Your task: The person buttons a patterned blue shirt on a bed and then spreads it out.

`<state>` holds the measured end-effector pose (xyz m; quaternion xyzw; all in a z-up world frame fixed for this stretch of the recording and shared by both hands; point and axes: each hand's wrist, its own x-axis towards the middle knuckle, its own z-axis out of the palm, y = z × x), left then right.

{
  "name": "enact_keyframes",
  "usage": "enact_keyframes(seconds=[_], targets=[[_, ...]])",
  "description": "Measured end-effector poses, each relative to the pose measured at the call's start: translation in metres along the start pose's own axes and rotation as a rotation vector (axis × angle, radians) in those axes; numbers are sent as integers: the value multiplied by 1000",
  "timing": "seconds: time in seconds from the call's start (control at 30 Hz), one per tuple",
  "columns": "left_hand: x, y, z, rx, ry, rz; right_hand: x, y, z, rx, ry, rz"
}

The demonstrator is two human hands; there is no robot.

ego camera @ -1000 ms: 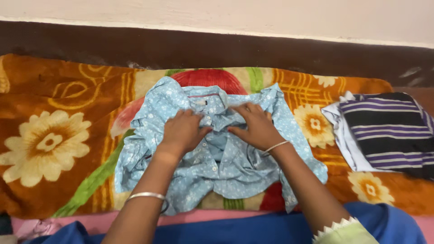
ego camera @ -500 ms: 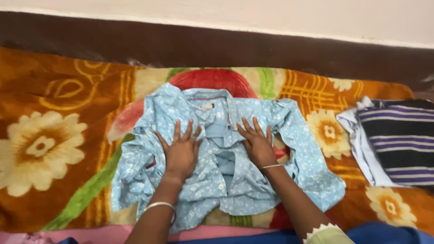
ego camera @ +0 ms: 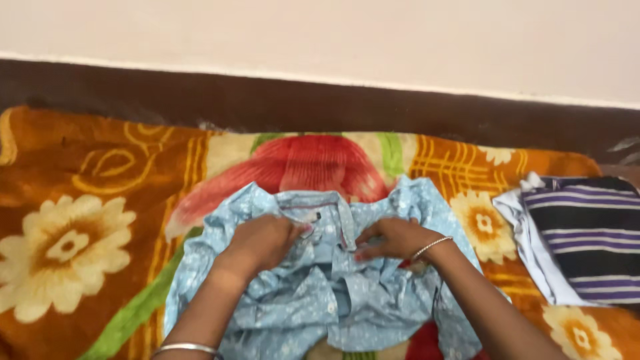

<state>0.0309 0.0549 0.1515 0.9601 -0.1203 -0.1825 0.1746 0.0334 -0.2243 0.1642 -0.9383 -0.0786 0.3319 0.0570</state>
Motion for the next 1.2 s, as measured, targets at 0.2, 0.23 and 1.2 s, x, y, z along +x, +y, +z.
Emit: enact_keyframes(seconds=[0.2,0.23,1.2], targets=[[85,-52,32,45,656,263,79,30,18,-39,1005,-441],[87,-64,47,45,649,256,88,35,30,-33,998,-444],[-203,139,-273,-339,284,230,-318,-32,-200,534,1401,-613]])
